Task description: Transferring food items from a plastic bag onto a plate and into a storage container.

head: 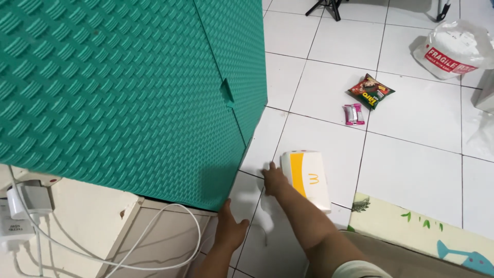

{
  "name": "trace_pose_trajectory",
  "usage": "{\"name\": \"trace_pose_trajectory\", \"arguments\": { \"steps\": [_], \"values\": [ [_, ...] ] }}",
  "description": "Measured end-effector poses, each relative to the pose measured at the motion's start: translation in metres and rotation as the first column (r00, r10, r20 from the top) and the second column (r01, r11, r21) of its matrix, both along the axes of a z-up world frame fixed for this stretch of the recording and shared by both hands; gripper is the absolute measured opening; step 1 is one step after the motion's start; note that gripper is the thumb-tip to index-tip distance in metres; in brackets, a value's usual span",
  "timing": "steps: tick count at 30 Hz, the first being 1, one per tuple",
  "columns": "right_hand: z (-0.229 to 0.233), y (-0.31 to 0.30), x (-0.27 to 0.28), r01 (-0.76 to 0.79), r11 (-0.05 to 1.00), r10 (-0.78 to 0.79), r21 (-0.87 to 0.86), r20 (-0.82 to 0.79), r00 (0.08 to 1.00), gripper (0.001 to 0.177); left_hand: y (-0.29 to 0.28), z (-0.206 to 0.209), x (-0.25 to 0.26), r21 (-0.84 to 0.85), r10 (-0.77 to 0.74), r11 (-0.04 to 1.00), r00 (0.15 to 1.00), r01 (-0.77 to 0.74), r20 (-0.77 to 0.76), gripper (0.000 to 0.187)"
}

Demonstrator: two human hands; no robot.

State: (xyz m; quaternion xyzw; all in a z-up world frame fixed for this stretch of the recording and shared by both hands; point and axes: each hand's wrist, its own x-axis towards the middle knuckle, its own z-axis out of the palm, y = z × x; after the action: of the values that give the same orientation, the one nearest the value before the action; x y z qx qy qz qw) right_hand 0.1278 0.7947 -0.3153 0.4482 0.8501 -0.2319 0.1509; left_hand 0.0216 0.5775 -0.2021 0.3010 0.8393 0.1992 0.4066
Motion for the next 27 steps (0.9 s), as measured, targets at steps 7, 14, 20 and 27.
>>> {"name": "trace_pose_trajectory", "arguments": {
  "steps": [7,14,20,27],
  "values": [
    [-0.025,0.055,0.043,0.542,0.839,-0.480,-0.037,-0.517,0.708,0.068,-0.004,-0.007,-0.010,-0.041,-0.045,0.998,0.999,0.045,0.017,0.087],
    [0.055,0.024,0.115,0.952,0.290,-0.953,-0.101,0.059,0.297,0.145,-0.015,-0.028,-0.009,-0.051,-0.055,0.997,0.998,0.054,-0.006,0.080],
    [0.007,0.012,0.108,0.894,0.442,-0.897,0.073,0.037,0.440,0.135,-0.020,-0.032,-0.014,-0.098,-0.076,0.993,0.996,0.071,-0.045,0.077],
    [0.055,-0.003,0.089,0.784,0.614,-0.788,0.093,0.017,0.615,0.142,0.000,-0.005,0.003,-0.122,-0.037,0.991,0.997,0.046,0.075,0.083]
  ]
}}
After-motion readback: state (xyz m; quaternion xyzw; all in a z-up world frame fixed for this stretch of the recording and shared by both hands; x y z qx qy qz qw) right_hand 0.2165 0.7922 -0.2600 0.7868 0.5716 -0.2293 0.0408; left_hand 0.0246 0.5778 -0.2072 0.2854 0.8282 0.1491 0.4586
